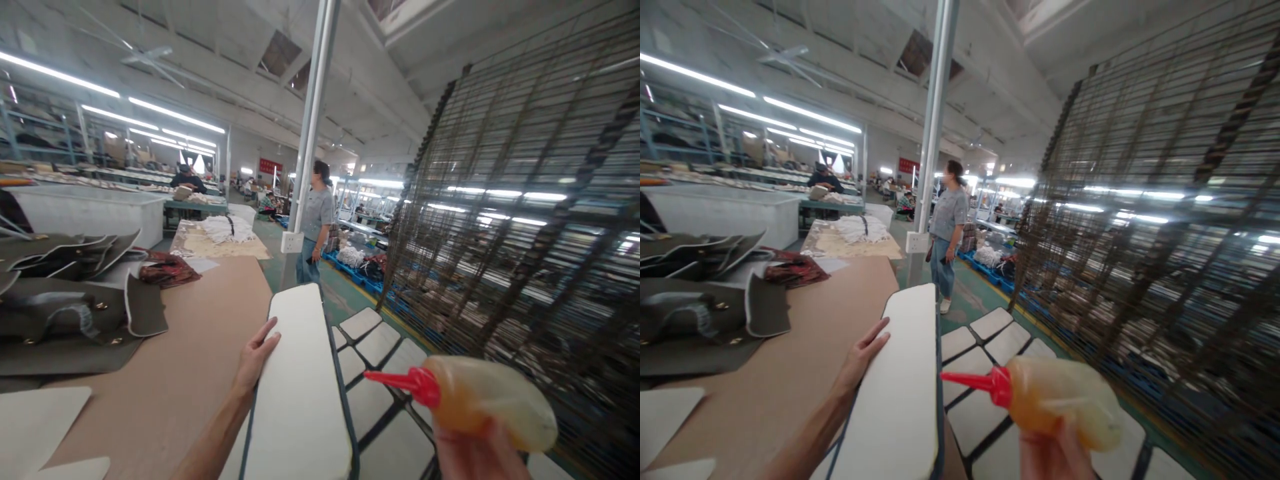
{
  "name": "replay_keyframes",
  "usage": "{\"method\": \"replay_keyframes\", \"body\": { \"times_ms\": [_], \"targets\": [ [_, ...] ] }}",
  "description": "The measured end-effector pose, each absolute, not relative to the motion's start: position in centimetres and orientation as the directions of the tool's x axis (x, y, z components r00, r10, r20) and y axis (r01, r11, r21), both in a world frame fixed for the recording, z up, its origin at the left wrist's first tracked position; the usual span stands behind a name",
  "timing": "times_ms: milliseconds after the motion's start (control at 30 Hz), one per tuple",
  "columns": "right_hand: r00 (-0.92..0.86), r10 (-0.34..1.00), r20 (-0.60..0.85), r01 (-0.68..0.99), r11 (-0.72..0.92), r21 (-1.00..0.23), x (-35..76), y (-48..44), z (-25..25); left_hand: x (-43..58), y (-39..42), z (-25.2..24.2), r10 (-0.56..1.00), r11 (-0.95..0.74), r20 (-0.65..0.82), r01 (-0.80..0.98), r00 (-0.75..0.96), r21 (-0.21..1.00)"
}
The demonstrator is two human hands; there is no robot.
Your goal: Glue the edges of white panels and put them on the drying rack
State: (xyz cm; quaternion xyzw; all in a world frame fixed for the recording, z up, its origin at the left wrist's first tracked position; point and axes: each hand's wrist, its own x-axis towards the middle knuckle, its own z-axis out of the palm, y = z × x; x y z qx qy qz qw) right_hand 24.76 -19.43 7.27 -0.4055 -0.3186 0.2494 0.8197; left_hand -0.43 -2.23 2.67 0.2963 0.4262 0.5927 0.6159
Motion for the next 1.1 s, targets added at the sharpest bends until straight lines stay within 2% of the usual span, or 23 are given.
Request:
{"method": "replay_keyframes", "body": {
  "times_ms": [33,100,233,367,733,900,1100],
  "targets": [
    [0.772,0.604,0.198,-0.253,0.578,-0.776,25.1,-19.1,8.6,-0.5,-2.5,2.8,0.987,0.143,-0.162,-0.484,0.003,0.863],
    [0.792,0.591,0.151,-0.302,0.595,-0.745,25.5,-18.6,10.6,-0.5,-3.0,3.0,0.981,0.186,-0.138,-0.487,0.133,0.853],
    [0.715,0.608,0.345,-0.144,0.611,-0.779,26.8,-18.0,11.0,0.0,-3.7,3.3,0.956,0.206,-0.075,-0.468,0.283,0.859],
    [0.676,0.616,0.404,-0.074,0.603,-0.795,28.6,-17.7,9.7,0.6,-4.3,3.7,0.931,0.224,-0.054,-0.449,0.36,0.865],
    [0.737,0.593,0.324,-0.121,0.587,-0.801,30.3,-17.4,11.0,1.2,-6.1,4.4,0.913,0.255,-0.064,-0.441,0.403,0.861],
    [0.655,0.644,0.395,-0.125,0.607,-0.784,29.7,-18.1,9.9,1.3,-6.2,4.2,0.923,0.249,-0.071,-0.447,0.378,0.859],
    [0.57,0.781,0.255,-0.26,0.466,-0.846,26.7,-21.0,8.2,1.1,-5.4,3.3,0.928,0.245,-0.084,-0.424,0.364,0.872]
  ]
}}
